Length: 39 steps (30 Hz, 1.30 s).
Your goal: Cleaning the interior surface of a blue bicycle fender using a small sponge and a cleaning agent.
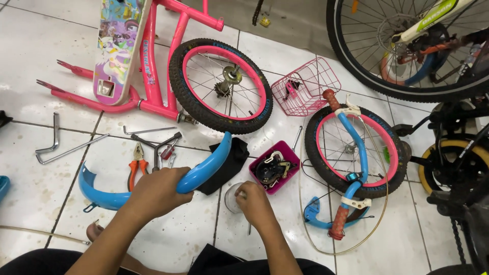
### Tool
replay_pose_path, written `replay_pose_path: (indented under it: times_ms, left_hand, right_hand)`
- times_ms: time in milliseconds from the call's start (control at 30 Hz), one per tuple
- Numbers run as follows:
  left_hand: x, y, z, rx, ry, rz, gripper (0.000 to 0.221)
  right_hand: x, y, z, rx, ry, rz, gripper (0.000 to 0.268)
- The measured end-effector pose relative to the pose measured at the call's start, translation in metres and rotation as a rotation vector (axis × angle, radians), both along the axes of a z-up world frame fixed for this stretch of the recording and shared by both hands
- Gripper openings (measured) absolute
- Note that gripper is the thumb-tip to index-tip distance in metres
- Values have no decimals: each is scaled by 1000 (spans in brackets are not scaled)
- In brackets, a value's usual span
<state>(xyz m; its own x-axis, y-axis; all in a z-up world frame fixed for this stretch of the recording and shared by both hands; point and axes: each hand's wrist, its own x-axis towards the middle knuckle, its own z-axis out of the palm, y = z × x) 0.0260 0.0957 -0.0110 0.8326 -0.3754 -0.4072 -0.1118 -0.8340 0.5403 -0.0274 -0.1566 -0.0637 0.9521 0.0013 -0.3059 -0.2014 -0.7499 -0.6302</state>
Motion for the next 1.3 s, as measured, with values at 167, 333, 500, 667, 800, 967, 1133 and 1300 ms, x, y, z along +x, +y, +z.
replay_pose_path:
  times_ms: [167,333,500,667,800,967,1133,1300]
  left_hand:
    - [-2,-1,-1,1,18,-11,72]
    - [-3,-4,-1,7,21,-9,70]
    - [0,-2,-7,14,0,-11,69]
    - [1,0,-3,8,-3,-2,70]
    - [0,-1,-4,18,20,-9,71]
    - [1,-1,-6,21,24,-6,70]
    - [-1,-2,-7,27,27,-7,70]
    - [0,-3,-8,25,20,-4,70]
  right_hand:
    - [-1,-5,-5,-62,23,26,11]
    - [3,-1,6,-39,48,-65,17]
    - [2,-10,1,114,112,-115,27]
    - [-1,-9,20,262,132,-120,35]
    - [-6,-10,18,285,77,-153,32]
    - [-4,-15,-1,272,8,-167,27]
    - [-2,-19,-22,196,-23,-207,21]
    - [-1,-18,-28,132,-36,-196,18]
